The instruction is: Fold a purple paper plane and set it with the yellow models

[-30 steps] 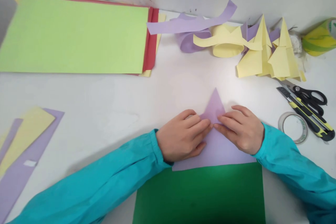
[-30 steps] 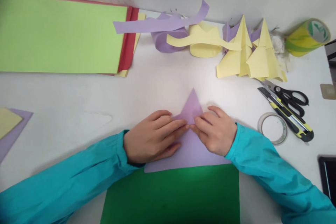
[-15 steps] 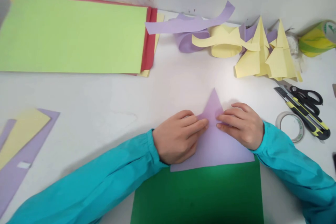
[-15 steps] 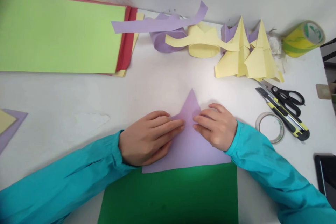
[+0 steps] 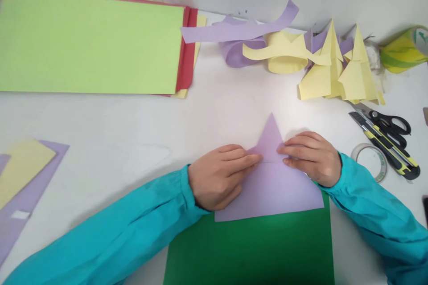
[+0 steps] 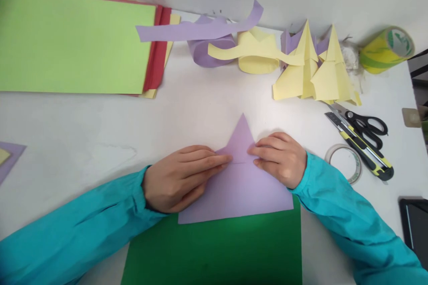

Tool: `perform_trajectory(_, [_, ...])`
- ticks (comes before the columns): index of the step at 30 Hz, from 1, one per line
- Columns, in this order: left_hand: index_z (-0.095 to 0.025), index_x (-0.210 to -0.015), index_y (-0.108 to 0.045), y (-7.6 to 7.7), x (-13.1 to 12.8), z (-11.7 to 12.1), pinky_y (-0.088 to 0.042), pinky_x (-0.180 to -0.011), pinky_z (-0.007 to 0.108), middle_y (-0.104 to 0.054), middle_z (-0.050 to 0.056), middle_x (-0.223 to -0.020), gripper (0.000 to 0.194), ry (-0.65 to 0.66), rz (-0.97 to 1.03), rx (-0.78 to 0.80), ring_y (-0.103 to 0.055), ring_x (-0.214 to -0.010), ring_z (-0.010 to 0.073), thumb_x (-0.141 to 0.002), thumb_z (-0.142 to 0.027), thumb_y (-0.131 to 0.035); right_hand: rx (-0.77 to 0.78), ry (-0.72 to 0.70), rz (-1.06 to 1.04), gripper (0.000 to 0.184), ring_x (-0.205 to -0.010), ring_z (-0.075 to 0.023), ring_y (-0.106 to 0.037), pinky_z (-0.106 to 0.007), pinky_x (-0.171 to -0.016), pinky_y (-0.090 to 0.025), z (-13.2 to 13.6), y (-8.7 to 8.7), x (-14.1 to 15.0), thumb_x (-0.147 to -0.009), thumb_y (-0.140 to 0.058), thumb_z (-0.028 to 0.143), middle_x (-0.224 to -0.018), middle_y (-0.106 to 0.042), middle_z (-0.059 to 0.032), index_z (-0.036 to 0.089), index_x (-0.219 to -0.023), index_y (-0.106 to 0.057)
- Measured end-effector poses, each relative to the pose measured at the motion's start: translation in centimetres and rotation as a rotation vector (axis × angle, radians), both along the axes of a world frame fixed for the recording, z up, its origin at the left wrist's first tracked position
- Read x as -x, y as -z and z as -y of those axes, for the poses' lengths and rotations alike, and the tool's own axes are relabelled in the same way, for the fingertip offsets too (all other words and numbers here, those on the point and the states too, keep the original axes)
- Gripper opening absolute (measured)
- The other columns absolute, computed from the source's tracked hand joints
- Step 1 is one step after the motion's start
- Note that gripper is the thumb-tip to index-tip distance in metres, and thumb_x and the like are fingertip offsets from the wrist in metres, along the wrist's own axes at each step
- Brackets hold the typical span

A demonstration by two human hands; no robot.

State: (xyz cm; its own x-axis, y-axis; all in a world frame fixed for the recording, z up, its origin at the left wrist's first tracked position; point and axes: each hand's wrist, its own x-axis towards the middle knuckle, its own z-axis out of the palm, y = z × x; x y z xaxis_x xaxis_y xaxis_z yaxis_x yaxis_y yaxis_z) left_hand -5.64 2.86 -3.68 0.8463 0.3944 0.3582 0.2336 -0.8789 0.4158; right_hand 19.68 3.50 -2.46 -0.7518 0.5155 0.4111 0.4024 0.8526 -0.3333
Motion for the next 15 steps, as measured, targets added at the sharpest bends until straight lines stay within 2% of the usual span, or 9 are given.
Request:
perform_trajectory(11, [-0.01, -0.109, -0.048, 0.36, 0.24, -0.13, -0.048, -0.076, 0.042, -0.061, 0.017, -0.108, 0.035, -0.027, 0.107, 0.035, -0.056, -0.093, 0.0244, -0.075, -0.009, -0.04, 0.038, -0.047, -0.069, 0.015, -0.095, -0.0181, -0.059, -0.037, -0.075, -0.049, -0.36, 0.45, -0.48, -0.083, -0.051, 0.015, -0.093, -0.068, -0.0067, 0.015, -0.075, -0.064])
perform_trajectory(15, [-0.011, -0.107, -0.049, 0.4, 0.31, -0.11, -0.048, -0.077, 0.044, -0.059, 0.018, -0.111, 0.032, -0.047, 0.116, 0.041, -0.055, -0.095, 0.0247, -0.075, -0.009, -0.041, 0.06, -0.045, -0.072, 0.013, -0.095, -0.0189, -0.059, -0.038, -0.075, -0.049, -0.32, 0.51, -0.55, -0.082, -0.053, 0.015, -0.095, -0.068, -0.0067, 0.015, -0.076, -0.064])
